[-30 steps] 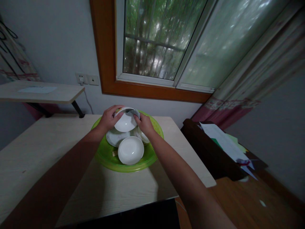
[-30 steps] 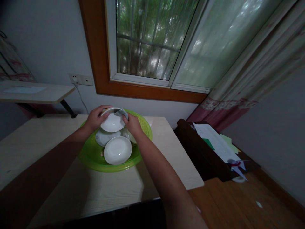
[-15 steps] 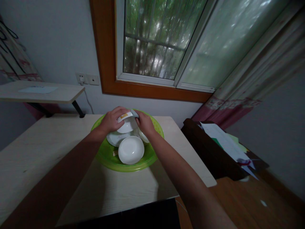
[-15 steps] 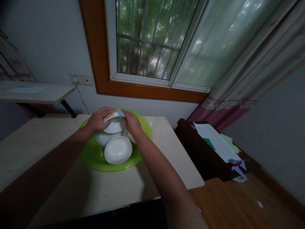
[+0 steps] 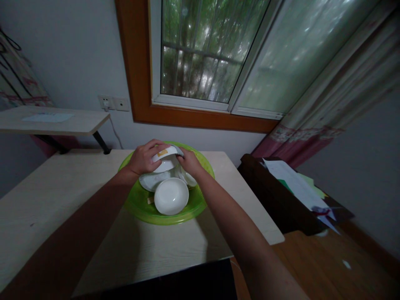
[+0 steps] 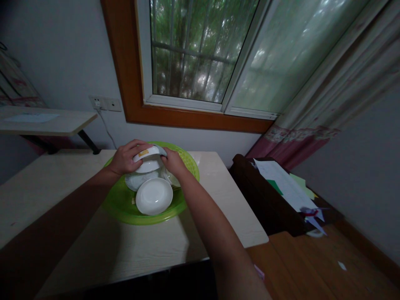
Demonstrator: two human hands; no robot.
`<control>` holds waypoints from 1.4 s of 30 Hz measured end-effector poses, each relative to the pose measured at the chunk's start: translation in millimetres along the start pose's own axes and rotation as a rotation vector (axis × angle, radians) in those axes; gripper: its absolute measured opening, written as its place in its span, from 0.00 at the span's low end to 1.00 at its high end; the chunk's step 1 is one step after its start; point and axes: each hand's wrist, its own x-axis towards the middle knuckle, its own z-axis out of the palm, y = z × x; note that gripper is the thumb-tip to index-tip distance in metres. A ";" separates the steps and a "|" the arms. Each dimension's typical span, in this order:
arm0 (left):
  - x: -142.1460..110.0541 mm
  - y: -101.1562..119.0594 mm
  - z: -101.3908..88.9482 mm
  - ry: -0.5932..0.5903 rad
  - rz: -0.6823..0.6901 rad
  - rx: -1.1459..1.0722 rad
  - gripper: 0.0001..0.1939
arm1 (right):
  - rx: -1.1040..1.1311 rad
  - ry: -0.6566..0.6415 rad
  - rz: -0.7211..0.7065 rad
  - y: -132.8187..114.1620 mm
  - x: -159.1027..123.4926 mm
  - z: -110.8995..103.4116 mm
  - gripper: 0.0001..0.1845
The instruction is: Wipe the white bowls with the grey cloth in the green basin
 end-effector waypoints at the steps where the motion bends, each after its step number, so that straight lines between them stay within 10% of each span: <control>1: 0.6 0.1 0.3 0.007 -0.007 -0.011 0.31 | -0.004 0.002 0.004 -0.1 0.1 0.0 0.18; 9: 7.8 -0.8 9.8 0.140 -0.206 -0.114 0.33 | -0.022 0.110 0.026 -5.7 0.9 -2.8 0.23; 20: 9.4 -9.6 23.7 -0.021 -0.458 -0.089 0.17 | -0.101 0.162 0.117 -7.7 0.2 -6.1 0.22; 32: 11.7 4.1 21.8 -0.114 -0.472 0.205 0.22 | -0.448 0.039 0.092 -20.8 -0.9 -2.8 0.21; 42: 14.2 1.1 27.0 -0.056 -0.475 0.137 0.29 | -0.279 0.158 0.190 -13.6 0.7 -4.2 0.18</control>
